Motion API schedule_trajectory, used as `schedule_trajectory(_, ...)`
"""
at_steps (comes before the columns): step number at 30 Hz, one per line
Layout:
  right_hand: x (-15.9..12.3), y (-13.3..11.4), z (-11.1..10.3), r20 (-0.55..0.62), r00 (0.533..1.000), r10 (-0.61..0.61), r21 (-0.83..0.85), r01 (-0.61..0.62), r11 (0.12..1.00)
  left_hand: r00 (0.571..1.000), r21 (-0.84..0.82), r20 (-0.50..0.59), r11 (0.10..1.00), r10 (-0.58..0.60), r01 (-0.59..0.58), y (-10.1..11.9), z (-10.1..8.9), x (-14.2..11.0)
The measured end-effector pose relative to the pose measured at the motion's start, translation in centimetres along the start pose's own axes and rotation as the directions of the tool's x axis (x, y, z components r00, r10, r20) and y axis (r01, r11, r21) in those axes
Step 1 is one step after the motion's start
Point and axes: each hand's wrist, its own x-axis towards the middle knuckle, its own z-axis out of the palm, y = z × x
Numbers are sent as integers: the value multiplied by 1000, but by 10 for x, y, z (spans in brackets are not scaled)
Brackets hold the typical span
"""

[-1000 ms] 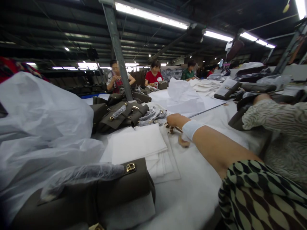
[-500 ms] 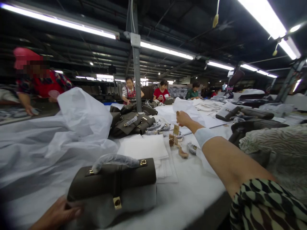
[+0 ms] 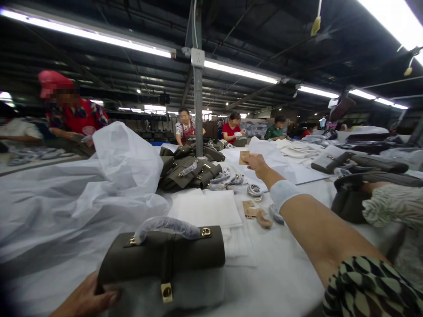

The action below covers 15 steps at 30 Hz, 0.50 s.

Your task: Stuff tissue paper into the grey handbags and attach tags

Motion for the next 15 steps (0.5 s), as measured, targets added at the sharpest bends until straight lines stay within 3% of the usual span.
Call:
schedule_trajectory(5, -39, -42, 9, 202, 976, -78, 342, 4, 940, 1000, -205, -4, 978, 27, -27, 4, -6, -2)
schedule_trajectory(7, -67, -64, 12, 300, 947, -112, 436, -32, 899, 984, -237, -162, 965, 71, -109, 10, -9, -3)
schedule_trajectory(8, -82, -74, 13, 348, 929, -123, 472, -60, 880, 955, -230, -283, 961, 88, -156, 16, -10, -4)
schedule_trajectory(9, -97, -85, 14, 393, 911, -128, 496, -92, 863, 899, -211, -427, 955, 99, -206, 23, -10, -6)
schedule_trajectory(10, -113, -96, 14, 428, 895, -130, 511, -120, 851, 810, -175, -576, 951, 110, -254, 32, -10, -9)
schedule_trajectory(12, -141, -116, 17, 464, 876, -133, 517, -145, 844, 593, -31, -786, 947, 175, -320, 55, -5, -20)
schedule_trajectory(13, -155, -125, 19, 470, 872, -139, 517, -144, 844, 502, 74, -830, 940, 244, -333, 69, 0, -28)
schedule_trajectory(14, -168, -134, 22, 473, 868, -150, 519, -137, 844, 470, 186, -817, 925, 333, -332, 85, 8, -38)
schedule_trajectory(15, -181, -142, 25, 475, 864, -165, 524, -127, 842, 485, 294, -762, 896, 430, -333, 101, 17, -48)
